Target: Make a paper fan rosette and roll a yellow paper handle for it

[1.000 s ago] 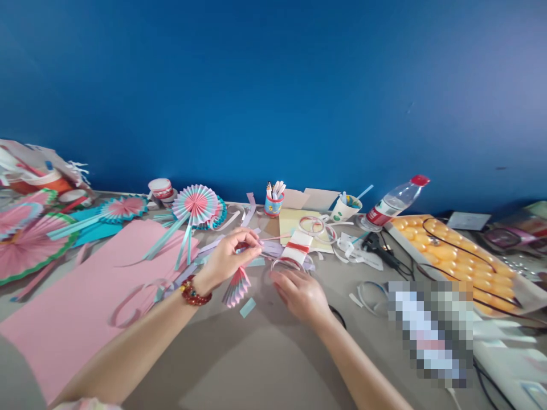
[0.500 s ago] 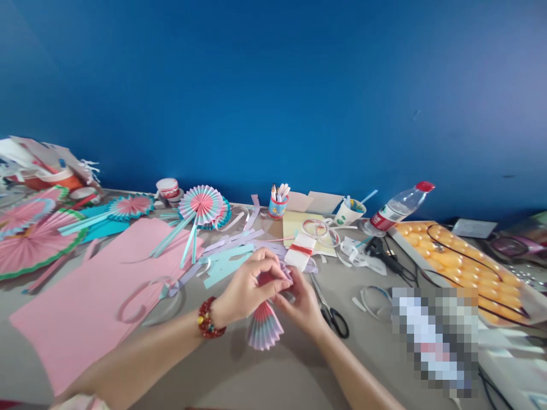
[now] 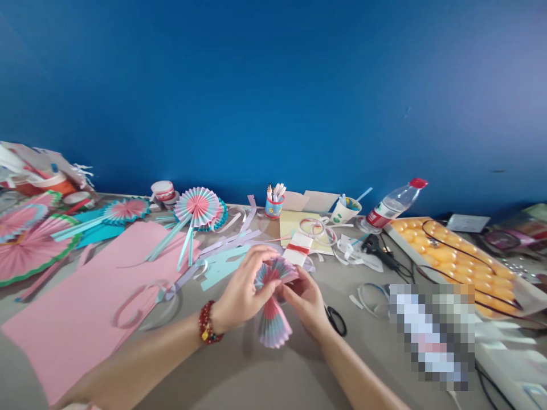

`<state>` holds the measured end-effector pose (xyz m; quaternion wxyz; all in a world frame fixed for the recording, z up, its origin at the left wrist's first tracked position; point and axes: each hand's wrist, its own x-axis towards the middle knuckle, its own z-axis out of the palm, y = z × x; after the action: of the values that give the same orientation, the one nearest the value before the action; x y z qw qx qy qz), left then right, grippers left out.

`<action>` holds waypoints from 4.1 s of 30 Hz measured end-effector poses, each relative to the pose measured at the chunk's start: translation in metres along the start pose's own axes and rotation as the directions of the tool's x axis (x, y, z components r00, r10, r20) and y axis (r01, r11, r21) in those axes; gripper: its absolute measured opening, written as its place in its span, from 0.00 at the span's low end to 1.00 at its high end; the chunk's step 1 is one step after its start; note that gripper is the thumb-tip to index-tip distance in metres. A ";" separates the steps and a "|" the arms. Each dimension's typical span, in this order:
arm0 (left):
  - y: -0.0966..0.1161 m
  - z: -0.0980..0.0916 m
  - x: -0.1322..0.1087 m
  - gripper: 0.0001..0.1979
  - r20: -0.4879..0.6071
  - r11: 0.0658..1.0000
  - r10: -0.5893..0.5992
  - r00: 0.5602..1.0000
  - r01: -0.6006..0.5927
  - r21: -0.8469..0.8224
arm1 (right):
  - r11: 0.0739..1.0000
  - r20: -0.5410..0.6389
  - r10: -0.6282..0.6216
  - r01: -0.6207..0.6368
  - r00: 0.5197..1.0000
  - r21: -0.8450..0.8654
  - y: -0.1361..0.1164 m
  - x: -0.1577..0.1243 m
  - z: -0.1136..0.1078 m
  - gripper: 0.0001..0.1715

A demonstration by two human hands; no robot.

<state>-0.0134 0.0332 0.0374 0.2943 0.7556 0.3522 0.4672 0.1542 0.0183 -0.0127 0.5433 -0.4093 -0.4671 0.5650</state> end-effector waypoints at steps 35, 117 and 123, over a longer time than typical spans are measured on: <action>-0.003 0.011 -0.004 0.14 0.363 0.851 -0.346 0.865 0.452 -0.267 | 0.920 -0.190 -0.264 0.188 0.946 -0.343 -0.016 0.001 -0.017 0.21; -0.010 0.016 -0.012 0.10 0.165 0.960 -0.139 0.977 0.092 0.264 | 0.159 0.430 -0.552 0.597 0.714 -0.787 -0.038 -0.004 -0.011 0.10; -0.010 0.014 -0.012 0.09 0.165 0.965 -0.151 0.975 0.109 0.241 | 0.205 0.442 -0.532 0.617 0.722 -0.760 -0.039 -0.003 -0.013 0.11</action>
<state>-0.0066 0.0274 0.0180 0.2660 0.7993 0.4245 0.3319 0.1761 0.0152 0.0219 0.4025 -0.3979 -0.8243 0.0155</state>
